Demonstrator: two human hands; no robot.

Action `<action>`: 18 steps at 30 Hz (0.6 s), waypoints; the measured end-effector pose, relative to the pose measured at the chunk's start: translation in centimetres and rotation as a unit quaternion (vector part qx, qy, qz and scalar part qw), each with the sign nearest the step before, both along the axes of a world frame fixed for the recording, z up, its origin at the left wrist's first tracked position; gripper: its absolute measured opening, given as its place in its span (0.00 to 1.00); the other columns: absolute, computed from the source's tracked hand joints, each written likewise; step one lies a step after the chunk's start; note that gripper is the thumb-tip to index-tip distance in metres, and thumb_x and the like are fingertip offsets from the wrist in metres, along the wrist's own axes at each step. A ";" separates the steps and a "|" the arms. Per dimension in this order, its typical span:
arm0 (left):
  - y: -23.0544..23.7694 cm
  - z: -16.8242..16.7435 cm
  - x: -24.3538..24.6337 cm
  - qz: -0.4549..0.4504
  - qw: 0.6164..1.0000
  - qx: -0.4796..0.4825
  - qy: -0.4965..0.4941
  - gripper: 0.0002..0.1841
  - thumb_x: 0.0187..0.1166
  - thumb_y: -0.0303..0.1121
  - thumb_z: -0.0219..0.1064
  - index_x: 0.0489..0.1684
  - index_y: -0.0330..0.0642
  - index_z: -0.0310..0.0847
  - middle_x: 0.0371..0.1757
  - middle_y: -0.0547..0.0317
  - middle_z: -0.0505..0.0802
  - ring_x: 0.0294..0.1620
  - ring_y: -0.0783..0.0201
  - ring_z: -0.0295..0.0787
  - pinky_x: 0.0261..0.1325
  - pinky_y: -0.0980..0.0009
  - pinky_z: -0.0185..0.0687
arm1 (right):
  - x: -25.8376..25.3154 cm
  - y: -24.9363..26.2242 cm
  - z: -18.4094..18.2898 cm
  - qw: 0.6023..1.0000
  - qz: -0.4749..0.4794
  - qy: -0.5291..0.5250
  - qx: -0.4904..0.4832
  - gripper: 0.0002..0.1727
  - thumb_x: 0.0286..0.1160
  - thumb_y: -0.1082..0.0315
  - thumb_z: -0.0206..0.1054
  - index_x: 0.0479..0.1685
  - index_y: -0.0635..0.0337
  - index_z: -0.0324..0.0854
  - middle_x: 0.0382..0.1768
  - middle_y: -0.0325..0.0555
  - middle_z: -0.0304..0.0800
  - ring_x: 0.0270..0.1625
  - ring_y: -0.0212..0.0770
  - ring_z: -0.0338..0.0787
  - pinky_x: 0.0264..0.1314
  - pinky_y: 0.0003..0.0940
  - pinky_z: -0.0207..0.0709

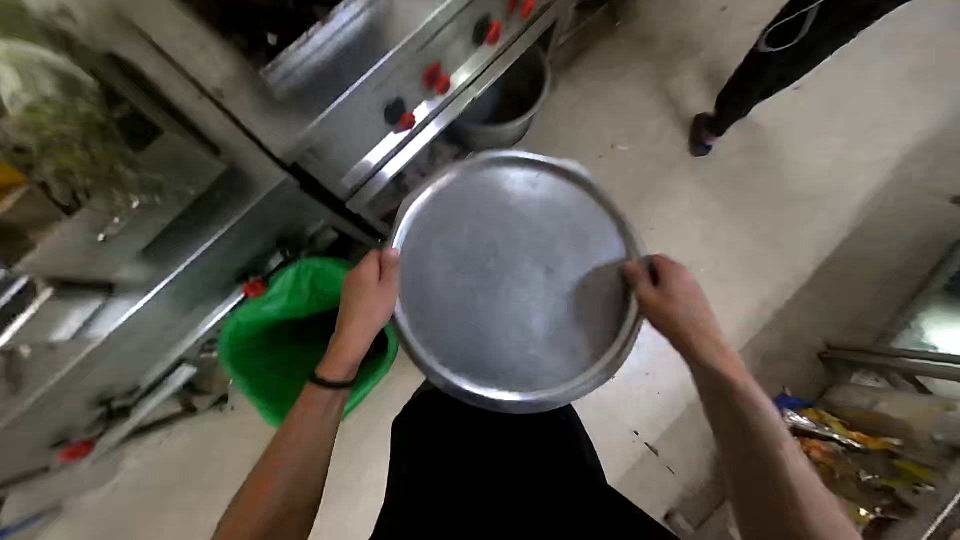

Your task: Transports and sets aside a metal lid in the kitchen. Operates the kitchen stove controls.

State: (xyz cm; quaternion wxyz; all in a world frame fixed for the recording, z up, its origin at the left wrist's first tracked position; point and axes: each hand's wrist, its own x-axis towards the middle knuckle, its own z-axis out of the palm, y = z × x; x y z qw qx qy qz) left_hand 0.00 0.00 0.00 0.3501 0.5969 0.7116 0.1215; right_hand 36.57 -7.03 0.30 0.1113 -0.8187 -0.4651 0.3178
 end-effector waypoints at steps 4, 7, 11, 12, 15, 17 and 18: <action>1.8 0.6 0.8 -0.005 1.000 -0.002 -0.022 0.30 0.95 0.53 0.42 0.54 0.31 0.81 0.45 0.35 0.89 0.48 0.42 0.89 0.54 0.39 0.81 | 1.2 2.1 0.9 1.000 0.012 -0.008 0.006 0.25 0.92 0.52 0.56 0.50 0.72 0.80 0.35 0.65 0.84 0.39 0.63 0.86 0.43 0.69 0.76; 3.7 -0.2 1.1 -0.004 1.000 0.013 -0.025 0.31 0.94 0.55 0.43 0.46 0.34 0.82 0.37 0.44 0.87 0.40 0.48 0.87 0.48 0.43 0.80 | 2.4 3.4 1.4 1.000 0.007 -0.011 0.019 0.25 0.92 0.51 0.56 0.48 0.71 0.80 0.35 0.64 0.84 0.37 0.61 0.85 0.42 0.68 0.75; 4.2 0.5 1.7 0.006 0.999 0.021 -0.046 0.30 0.94 0.55 0.43 0.43 0.36 0.82 0.34 0.47 0.86 0.37 0.51 0.86 0.45 0.46 0.81 | 3.0 4.1 2.3 0.999 0.006 -0.017 0.030 0.25 0.92 0.51 0.55 0.46 0.70 0.80 0.33 0.64 0.83 0.34 0.61 0.84 0.38 0.68 0.74; 4.1 0.9 1.8 0.006 0.999 0.019 -0.049 0.29 0.94 0.54 0.44 0.44 0.35 0.81 0.34 0.46 0.86 0.37 0.50 0.86 0.44 0.46 0.80 | 3.0 4.1 2.5 0.999 0.006 -0.019 0.034 0.25 0.92 0.51 0.56 0.44 0.69 0.80 0.31 0.63 0.82 0.33 0.60 0.84 0.36 0.67 0.73; 2.8 3.6 2.2 0.010 0.998 -0.006 -0.061 0.29 0.95 0.53 0.43 0.50 0.33 0.80 0.39 0.40 0.87 0.40 0.47 0.87 0.45 0.46 0.81 | 3.2 4.2 2.7 0.999 0.000 -0.011 0.041 0.24 0.91 0.51 0.57 0.41 0.68 0.80 0.28 0.60 0.81 0.30 0.58 0.82 0.34 0.64 0.74; 2.5 3.5 2.2 0.014 0.998 0.007 -0.063 0.30 0.94 0.56 0.43 0.45 0.35 0.80 0.35 0.41 0.86 0.34 0.46 0.86 0.38 0.46 0.80 | 3.5 4.1 2.3 0.999 0.000 0.000 0.039 0.24 0.91 0.52 0.58 0.40 0.68 0.81 0.28 0.59 0.82 0.30 0.57 0.83 0.34 0.63 0.76; 2.5 3.1 2.1 0.017 0.998 0.010 -0.063 0.31 0.93 0.57 0.44 0.43 0.36 0.80 0.32 0.42 0.85 0.32 0.47 0.85 0.36 0.46 0.79 | 3.5 4.0 2.1 0.999 -0.001 0.006 0.039 0.23 0.91 0.52 0.58 0.41 0.68 0.81 0.28 0.58 0.82 0.30 0.56 0.83 0.34 0.62 0.76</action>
